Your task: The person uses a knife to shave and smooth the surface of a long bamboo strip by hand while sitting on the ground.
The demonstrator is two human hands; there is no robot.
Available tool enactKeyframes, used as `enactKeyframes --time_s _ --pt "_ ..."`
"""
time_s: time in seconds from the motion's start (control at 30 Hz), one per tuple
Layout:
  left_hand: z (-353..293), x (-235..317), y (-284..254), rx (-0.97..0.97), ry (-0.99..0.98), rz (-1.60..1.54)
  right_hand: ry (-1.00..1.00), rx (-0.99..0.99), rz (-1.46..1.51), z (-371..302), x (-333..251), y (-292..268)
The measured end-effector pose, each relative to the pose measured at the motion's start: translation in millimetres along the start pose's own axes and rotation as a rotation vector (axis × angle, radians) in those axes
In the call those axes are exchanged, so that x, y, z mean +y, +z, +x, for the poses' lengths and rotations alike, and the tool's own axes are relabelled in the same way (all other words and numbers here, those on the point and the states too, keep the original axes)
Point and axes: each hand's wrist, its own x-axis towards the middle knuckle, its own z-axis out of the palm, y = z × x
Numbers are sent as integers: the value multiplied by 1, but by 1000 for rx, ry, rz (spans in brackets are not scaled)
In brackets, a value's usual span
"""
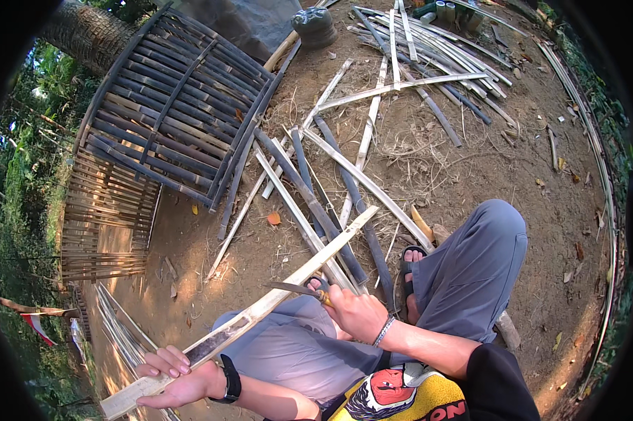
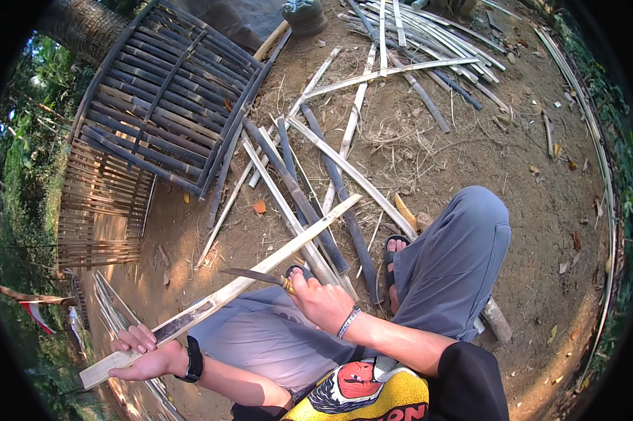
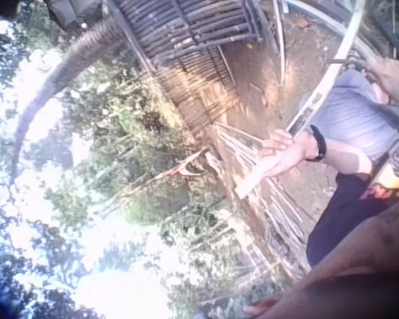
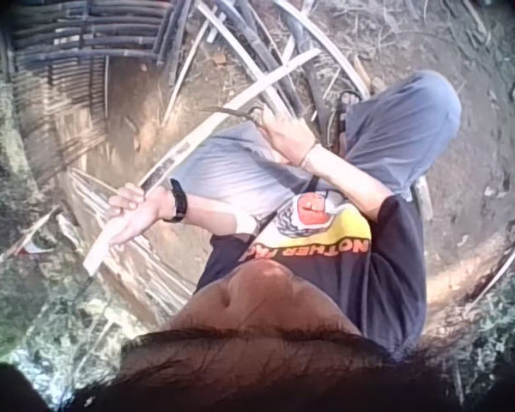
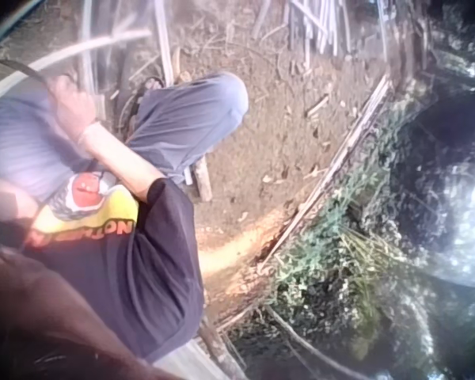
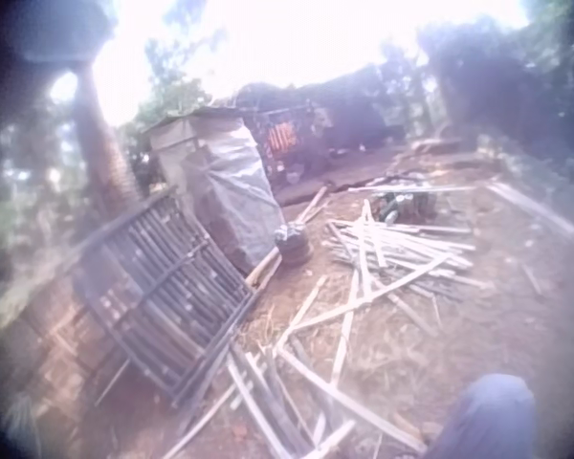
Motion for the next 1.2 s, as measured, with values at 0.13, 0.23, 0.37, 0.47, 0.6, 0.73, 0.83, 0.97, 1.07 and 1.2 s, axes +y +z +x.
enactKeyframes --time_s 0.13,0.23,0.37,0.47,0.6,0.73,0.83,0.97,1.07,1.2 --pt "-6 1 10 -11 -26 -33 274 -43 -106 8 58 12" --pt "-3 -1 1 29 -9 -17 145 -54 -10 2 15 -1" --pt "-6 1 10 1 -27 -43 170 -36 -112 5 29 5" --pt "-5 3 7 2 -3 -34 438 -119 -115 15 73 -1" --pt "-6 1 2 -15 -16 -50 152 -2 -2 6 17 -22" --pt "-7 1 17 -11 -36 -89 454 -78 19 16 65 6" --pt "-4 0 4 19 -3 -19 303 -55 42 14 55 -8" --pt "-5 -3 10 48 -13 -22 176 -89 109 9 31 0" --pt "0 -7 9 53 -31 -54 327 -124 50 20 56 10" --pt "7 -14 -10 110 -23 6 73 28 104 11 7 6"
